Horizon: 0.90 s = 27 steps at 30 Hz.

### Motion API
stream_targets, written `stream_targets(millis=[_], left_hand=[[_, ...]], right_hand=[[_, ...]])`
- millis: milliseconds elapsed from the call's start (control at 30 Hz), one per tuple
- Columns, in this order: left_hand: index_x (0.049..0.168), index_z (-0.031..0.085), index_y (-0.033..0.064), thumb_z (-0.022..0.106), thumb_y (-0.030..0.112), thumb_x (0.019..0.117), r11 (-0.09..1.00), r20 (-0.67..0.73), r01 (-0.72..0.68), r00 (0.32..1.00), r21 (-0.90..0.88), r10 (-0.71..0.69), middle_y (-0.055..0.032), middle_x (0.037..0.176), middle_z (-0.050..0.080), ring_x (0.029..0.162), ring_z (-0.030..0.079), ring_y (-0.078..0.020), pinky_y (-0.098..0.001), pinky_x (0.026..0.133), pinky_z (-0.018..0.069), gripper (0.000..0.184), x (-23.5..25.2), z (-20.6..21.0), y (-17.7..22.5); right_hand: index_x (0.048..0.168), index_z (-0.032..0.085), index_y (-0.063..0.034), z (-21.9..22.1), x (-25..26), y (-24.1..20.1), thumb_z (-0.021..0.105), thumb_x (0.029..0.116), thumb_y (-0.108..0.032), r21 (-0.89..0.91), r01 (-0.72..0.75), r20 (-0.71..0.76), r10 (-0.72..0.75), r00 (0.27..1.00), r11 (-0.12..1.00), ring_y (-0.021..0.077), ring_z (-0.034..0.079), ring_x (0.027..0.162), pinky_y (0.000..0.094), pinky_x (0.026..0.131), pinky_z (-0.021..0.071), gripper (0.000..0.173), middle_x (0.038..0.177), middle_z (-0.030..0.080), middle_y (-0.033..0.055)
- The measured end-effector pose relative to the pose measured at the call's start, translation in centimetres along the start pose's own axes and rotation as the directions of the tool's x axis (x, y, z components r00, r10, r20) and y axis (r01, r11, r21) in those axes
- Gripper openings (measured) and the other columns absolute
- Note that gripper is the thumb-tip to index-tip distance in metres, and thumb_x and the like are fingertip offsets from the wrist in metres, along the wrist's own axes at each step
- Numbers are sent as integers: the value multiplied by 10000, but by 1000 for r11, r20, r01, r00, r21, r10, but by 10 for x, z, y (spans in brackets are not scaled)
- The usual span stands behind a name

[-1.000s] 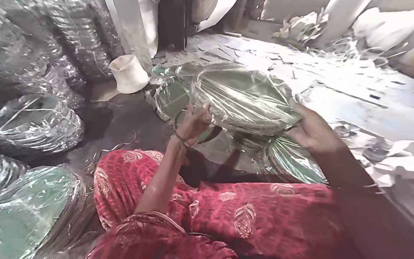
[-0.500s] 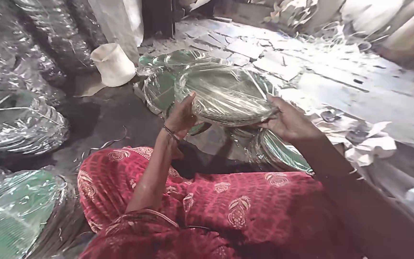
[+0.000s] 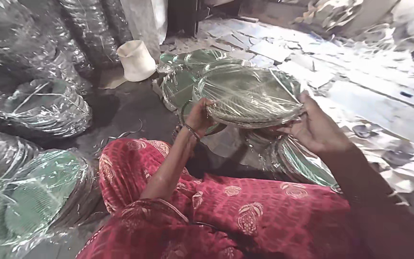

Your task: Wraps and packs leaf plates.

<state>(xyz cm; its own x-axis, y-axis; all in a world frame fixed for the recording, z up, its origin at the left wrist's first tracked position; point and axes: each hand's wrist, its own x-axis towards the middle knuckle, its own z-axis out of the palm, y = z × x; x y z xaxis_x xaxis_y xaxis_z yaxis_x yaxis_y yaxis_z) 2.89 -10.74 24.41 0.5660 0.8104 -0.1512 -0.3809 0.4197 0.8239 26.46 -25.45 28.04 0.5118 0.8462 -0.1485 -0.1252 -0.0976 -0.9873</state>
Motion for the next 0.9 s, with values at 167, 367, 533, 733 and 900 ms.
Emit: stream_targets(millis=[167,367,533,733,900], left_hand=[[996,567,121,445,268,994,994,19,-74,997,78,73,-57,878,659,765,659,-185,-380,676,579,191,-4,1,5],[1108,530,103,434,270,1018,984,-9,-176,984,4,176,-112,1004,650,863,669,-248,-456,765,593,213,-10,20,15],[1221,530,77,455,318,1047,973,-38,-228,973,-32,227,-159,1084,656,946,686,-301,-490,813,602,307,-19,42,24],[1239,526,107,476,346,1033,974,-127,-210,967,83,219,-129,1043,665,889,687,-267,-459,755,599,319,-9,49,33],[1202,525,87,411,320,1036,984,-132,-151,978,91,162,-112,1021,659,896,676,-244,-438,783,583,307,-3,44,46]], right_hand=[[1531,374,-236,2,-1,-6,388,1028,-660,-21,-11,-15,11,1000,1000,220,659,1137,458,911,584,658,1313,626,40],[1495,401,-193,3,2,-22,352,1085,-538,58,158,4,-159,987,986,210,658,1153,437,943,580,539,1317,624,36],[1461,417,-159,3,13,-30,323,1101,-467,127,185,22,-189,982,975,223,706,1051,420,859,622,483,1265,651,64],[1543,326,-126,14,15,-26,381,1076,-533,85,177,-67,-171,983,981,195,649,1044,393,852,575,622,1270,589,98],[1659,94,-226,15,6,-19,244,978,-791,8,211,15,-211,977,977,340,538,1323,555,978,524,898,1634,326,163]])
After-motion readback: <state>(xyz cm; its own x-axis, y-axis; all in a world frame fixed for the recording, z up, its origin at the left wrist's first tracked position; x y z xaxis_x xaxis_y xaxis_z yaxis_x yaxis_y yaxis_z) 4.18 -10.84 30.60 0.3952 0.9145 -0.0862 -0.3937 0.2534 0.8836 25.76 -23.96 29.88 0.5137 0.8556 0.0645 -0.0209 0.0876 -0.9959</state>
